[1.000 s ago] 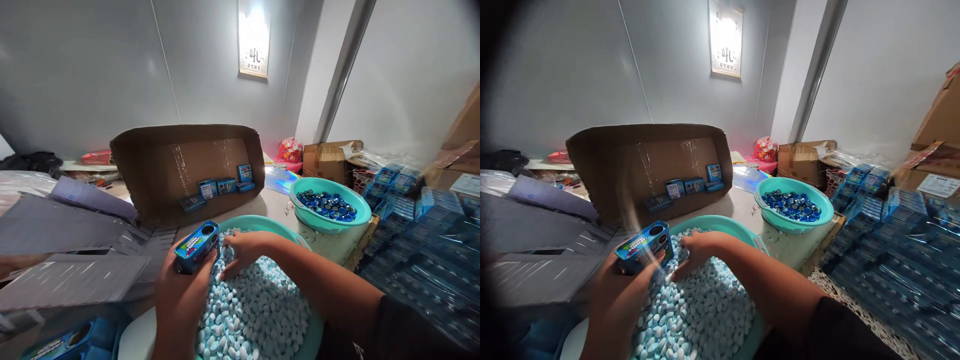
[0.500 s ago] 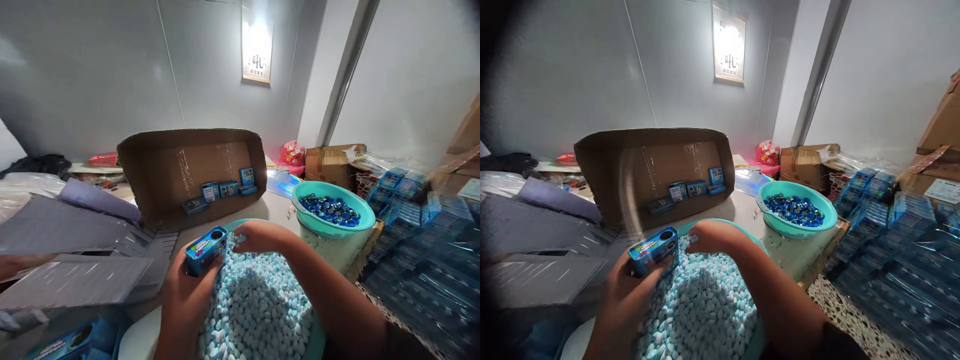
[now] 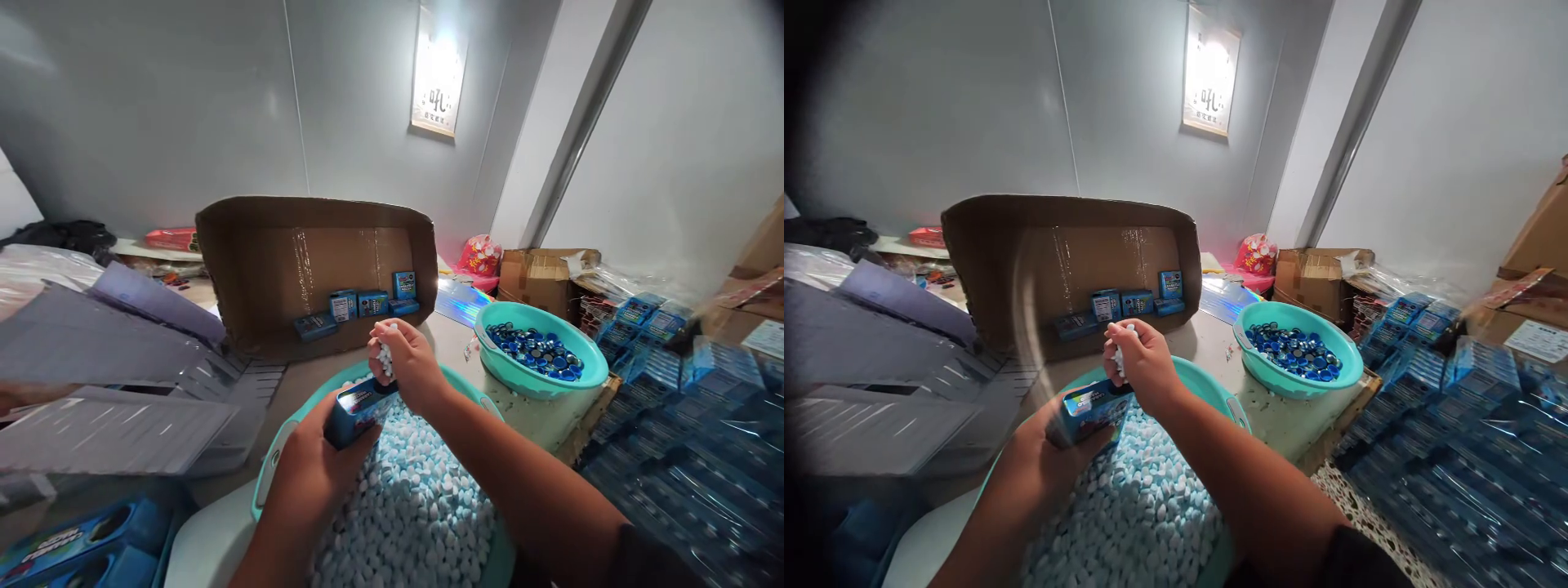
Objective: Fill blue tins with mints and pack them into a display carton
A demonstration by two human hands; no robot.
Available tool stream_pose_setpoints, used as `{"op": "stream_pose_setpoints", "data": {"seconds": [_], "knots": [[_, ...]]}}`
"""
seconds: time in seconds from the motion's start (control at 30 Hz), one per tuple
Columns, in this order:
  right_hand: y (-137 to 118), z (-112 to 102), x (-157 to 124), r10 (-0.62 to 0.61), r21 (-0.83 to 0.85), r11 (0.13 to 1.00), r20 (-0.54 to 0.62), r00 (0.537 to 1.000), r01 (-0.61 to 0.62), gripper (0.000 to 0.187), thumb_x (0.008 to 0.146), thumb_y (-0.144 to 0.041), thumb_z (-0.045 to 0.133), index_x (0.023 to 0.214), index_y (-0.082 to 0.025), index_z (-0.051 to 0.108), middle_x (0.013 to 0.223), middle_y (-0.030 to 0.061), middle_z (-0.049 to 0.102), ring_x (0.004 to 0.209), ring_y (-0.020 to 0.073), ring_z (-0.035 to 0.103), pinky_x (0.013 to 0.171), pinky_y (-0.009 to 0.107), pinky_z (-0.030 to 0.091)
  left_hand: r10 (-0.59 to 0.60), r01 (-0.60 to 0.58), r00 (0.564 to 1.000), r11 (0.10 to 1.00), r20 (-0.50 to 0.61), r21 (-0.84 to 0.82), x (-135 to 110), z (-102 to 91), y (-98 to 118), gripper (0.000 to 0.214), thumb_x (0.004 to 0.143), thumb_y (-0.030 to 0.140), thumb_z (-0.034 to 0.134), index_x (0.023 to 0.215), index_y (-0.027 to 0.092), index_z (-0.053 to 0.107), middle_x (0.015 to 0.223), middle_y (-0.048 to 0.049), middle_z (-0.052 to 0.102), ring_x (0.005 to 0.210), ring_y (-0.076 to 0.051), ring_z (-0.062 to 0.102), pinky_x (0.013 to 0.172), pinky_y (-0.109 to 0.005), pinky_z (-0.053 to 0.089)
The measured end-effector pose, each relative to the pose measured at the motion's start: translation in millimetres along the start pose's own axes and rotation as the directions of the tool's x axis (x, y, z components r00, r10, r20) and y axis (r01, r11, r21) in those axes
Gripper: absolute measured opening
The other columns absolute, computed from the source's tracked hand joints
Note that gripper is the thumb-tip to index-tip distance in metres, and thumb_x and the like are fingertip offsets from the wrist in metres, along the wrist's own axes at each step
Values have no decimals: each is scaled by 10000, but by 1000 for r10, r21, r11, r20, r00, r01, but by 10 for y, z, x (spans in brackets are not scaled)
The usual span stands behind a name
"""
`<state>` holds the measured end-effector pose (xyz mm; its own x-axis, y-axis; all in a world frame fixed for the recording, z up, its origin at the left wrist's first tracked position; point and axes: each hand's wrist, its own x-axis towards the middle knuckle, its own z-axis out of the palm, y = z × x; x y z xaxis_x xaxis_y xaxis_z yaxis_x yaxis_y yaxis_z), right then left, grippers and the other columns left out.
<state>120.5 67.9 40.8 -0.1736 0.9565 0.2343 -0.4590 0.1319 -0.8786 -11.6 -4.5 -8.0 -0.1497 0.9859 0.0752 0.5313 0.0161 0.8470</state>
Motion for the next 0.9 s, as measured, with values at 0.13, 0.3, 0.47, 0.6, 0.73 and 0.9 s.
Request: {"op": "stream_pose_setpoints", "data": {"seconds": [0.13,0.3,0.47,0.6,0.73,0.9], "knots": [[46,4,6,-2,45,999,-31,1000,4,232,767,-392,689,758,-190,575,572,-64,520,446,76,470,402,191,333,-25,27,999,999,32,-40,-21,-21,40,464,661,453,736,1090,282,689,903,13,761,833,-247,709,757,-325,528],[28,33,-4,22,-2,1000,-50,999,-23,244,733,-397,704,726,-180,592,563,-51,542,484,88,506,482,215,389,2,-3,1000,993,-10,-118,-64,-11,54,470,676,445,729,1110,270,687,906,4,760,826,-250,712,774,-338,535],[-19,61,-58,117,-10,993,-88,989,-119,204,681,-358,696,703,-171,617,606,-24,593,533,107,545,521,230,419,-22,28,999,991,47,-132,-33,-9,11,535,667,459,727,1158,252,677,970,-33,763,879,-273,711,792,-353,542],[-29,46,-78,98,-54,993,-61,993,-101,214,691,-347,658,595,-159,622,609,6,613,569,123,561,573,251,443,-43,48,998,993,51,-110,-15,-20,9,543,644,490,742,1128,248,688,949,-38,764,872,-288,713,799,-370,541],[-19,22,-66,68,-88,994,4,998,-67,290,736,-355,617,520,-161,624,547,17,595,560,130,538,587,262,424,-31,33,999,997,25,-72,-20,-23,11,518,645,511,729,1091,251,696,909,-30,763,821,-277,712,731,-348,543],[4,17,-63,50,-112,993,55,997,-44,359,779,-371,597,481,-172,615,485,20,571,547,143,528,601,274,433,-4,5,1000,999,23,-48,-15,-25,-24,504,666,498,723,1107,256,693,914,-29,764,831,-274,714,758,-345,546]]}}
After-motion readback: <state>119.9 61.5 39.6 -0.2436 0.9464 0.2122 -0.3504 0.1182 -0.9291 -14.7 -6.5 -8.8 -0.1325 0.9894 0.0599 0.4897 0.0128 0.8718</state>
